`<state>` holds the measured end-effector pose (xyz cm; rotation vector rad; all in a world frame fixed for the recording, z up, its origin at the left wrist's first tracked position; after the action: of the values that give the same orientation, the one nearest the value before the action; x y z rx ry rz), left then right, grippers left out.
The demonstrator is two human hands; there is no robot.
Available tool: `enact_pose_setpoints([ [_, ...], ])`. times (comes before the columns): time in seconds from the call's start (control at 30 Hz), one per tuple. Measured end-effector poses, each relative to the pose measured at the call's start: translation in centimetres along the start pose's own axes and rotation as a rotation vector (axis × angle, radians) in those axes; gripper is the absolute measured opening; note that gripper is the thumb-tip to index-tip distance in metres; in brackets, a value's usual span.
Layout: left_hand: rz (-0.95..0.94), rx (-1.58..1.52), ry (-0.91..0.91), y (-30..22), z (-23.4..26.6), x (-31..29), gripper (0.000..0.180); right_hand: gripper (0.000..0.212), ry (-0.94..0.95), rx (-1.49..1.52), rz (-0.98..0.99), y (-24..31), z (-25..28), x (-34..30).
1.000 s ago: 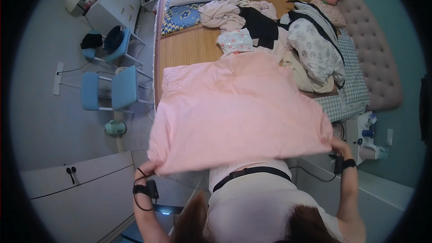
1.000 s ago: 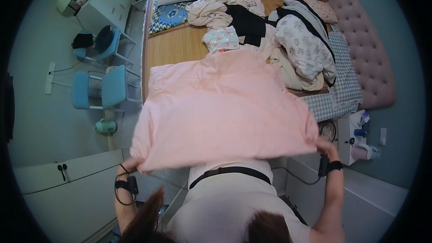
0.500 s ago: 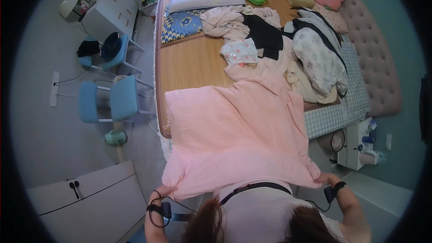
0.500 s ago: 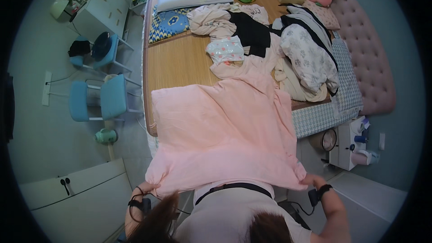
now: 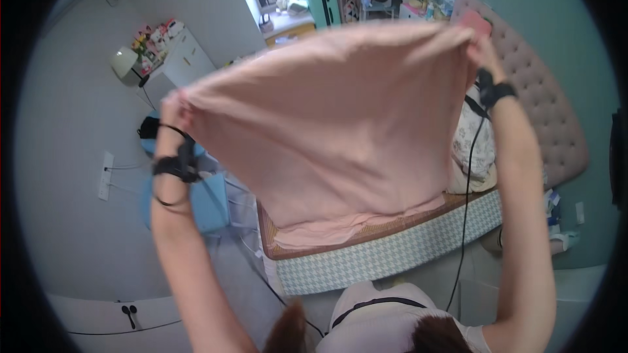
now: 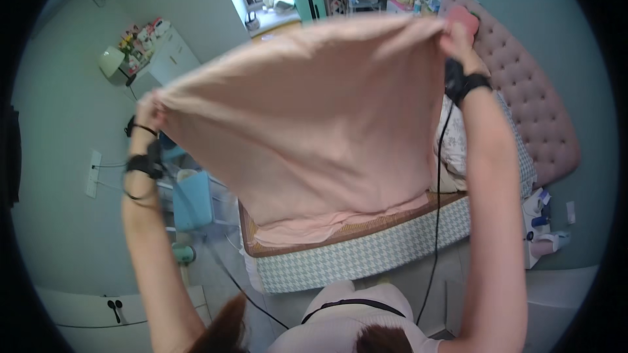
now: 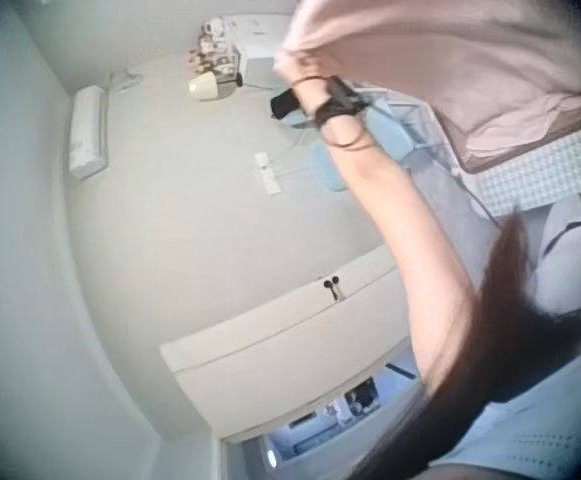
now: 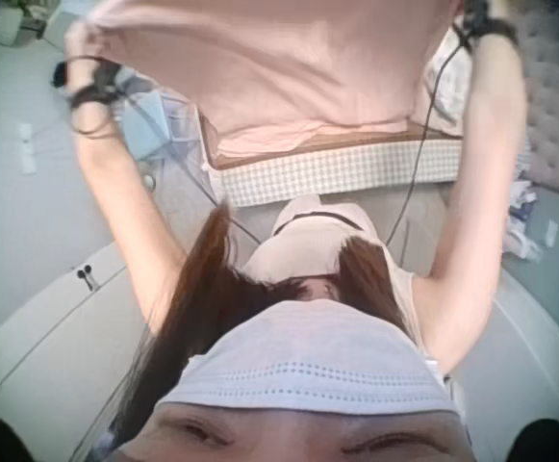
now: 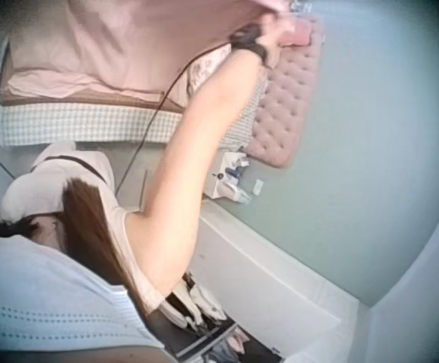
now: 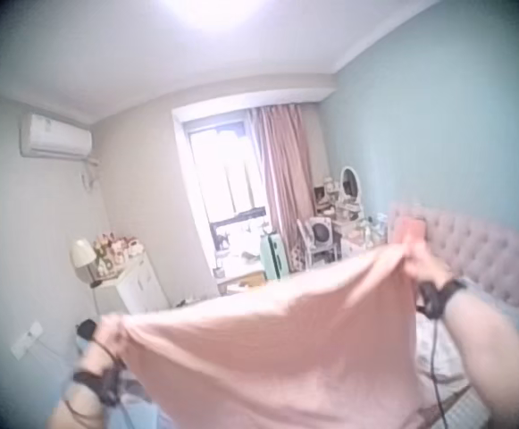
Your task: Folding various pieces of clothing and a blanket on a bed and placing them into a closet.
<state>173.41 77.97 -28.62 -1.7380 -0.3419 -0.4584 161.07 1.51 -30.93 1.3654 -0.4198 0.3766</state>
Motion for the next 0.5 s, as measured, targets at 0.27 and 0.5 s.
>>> enact_pose_setpoints([
  [0.27,-0.503,-0.055,-0.123,-32.1,-10.1,3.1,0.02,0.016,-0.448,0.613,0.102,27.4,21.2,5.6],
  [0.5,-0.124,0.072,-0.237,-24.4,-7.7,-16.1,0.035,0.019,-0.195,0.433,-0.225,19.5,13.2,-9.8],
])
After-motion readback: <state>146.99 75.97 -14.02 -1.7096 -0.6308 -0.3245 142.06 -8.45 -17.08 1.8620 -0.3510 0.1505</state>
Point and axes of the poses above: each hand's wrist, its own x-axis towards the middle knuckle, its own z-axis out of the back of the hand, y = z × x, the point moved 1 cm from there along x, towards the middle knuckle, and after that the axes turned 14 degrees about -z, right-handed, at the moved point
